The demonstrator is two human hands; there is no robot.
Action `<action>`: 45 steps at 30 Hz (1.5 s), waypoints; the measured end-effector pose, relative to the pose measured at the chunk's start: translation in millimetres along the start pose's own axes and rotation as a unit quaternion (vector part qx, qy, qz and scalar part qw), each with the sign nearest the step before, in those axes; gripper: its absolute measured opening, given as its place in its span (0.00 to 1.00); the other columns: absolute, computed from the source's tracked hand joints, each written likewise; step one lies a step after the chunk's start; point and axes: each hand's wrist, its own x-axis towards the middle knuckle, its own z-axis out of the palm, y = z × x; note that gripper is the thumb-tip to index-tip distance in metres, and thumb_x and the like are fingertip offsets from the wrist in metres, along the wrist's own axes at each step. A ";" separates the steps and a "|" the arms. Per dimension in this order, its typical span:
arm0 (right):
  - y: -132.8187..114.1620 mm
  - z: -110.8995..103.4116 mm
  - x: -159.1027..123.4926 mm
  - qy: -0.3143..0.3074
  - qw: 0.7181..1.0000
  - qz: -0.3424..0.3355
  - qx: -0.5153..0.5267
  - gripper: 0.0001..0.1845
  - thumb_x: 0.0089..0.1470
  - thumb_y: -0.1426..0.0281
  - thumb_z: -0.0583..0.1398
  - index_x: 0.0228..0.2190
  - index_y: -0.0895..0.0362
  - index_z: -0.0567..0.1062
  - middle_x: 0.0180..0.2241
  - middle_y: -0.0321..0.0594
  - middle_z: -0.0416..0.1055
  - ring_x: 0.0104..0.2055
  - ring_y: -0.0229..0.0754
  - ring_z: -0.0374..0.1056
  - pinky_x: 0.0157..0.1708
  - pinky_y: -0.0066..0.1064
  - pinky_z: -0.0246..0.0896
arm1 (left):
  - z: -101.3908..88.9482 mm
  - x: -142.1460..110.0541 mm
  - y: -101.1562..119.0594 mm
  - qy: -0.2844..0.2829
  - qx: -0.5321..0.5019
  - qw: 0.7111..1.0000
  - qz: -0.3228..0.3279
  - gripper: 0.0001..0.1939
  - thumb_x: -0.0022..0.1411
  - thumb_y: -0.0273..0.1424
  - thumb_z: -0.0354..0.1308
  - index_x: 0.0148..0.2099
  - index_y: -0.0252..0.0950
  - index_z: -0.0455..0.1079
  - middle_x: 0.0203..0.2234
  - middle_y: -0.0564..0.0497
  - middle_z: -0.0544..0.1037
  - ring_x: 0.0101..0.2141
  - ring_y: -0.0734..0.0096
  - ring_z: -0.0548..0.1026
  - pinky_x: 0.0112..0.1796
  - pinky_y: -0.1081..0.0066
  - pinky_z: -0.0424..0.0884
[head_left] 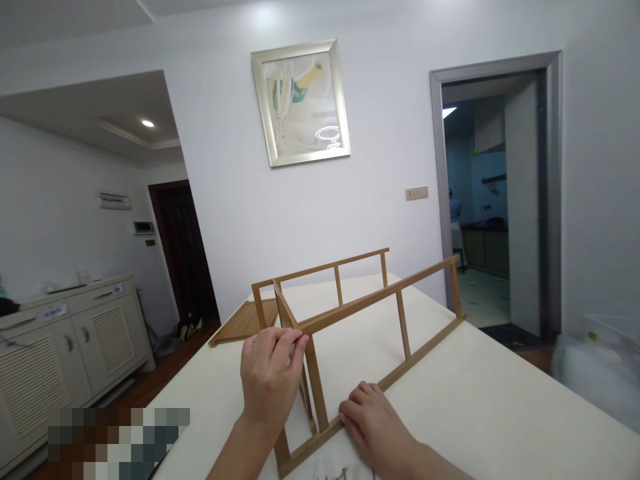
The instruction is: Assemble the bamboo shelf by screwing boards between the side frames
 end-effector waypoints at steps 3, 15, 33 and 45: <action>-0.8 -1.6 0.1 -0.002 1.000 0.000 0.000 0.15 0.65 0.69 0.49 0.31 0.54 0.71 0.34 0.39 0.69 0.40 0.43 0.61 0.44 0.37 0.51 | -0.3 -0.1 0.3 -0.003 0.002 1.000 -0.002 0.06 0.58 0.22 0.63 0.38 0.35 0.73 0.28 0.51 0.75 0.31 0.69 0.73 0.36 0.66 0.65; -2.1 0.5 0.3 0.002 1.000 0.004 0.001 0.14 0.65 0.69 0.49 0.31 0.54 0.71 0.33 0.39 0.69 0.40 0.43 0.61 0.44 0.37 0.51 | -0.9 -4.2 -0.7 -0.020 0.004 1.000 -0.003 0.16 0.58 0.22 0.61 0.50 0.33 0.70 0.31 0.48 0.77 0.34 0.65 0.74 0.39 0.64 0.66; -3.4 -1.9 0.6 -0.004 1.000 0.006 -0.007 0.15 0.65 0.68 0.48 0.31 0.54 0.72 0.33 0.39 0.70 0.40 0.43 0.61 0.44 0.37 0.51 | -1.2 1.3 4.0 -0.008 -0.003 1.000 -0.020 0.06 0.59 0.22 0.62 0.38 0.36 0.74 0.27 0.52 0.75 0.30 0.71 0.73 0.36 0.66 0.62; -2.0 -1.1 1.7 0.001 1.000 -0.004 -0.017 0.15 0.65 0.69 0.49 0.31 0.54 0.72 0.33 0.40 0.70 0.40 0.43 0.62 0.43 0.36 0.52 | 0.0 -4.5 2.0 -0.017 0.004 0.999 -0.027 0.12 0.61 0.27 0.61 0.47 0.34 0.67 0.32 0.48 0.77 0.34 0.64 0.75 0.39 0.63 0.65</action>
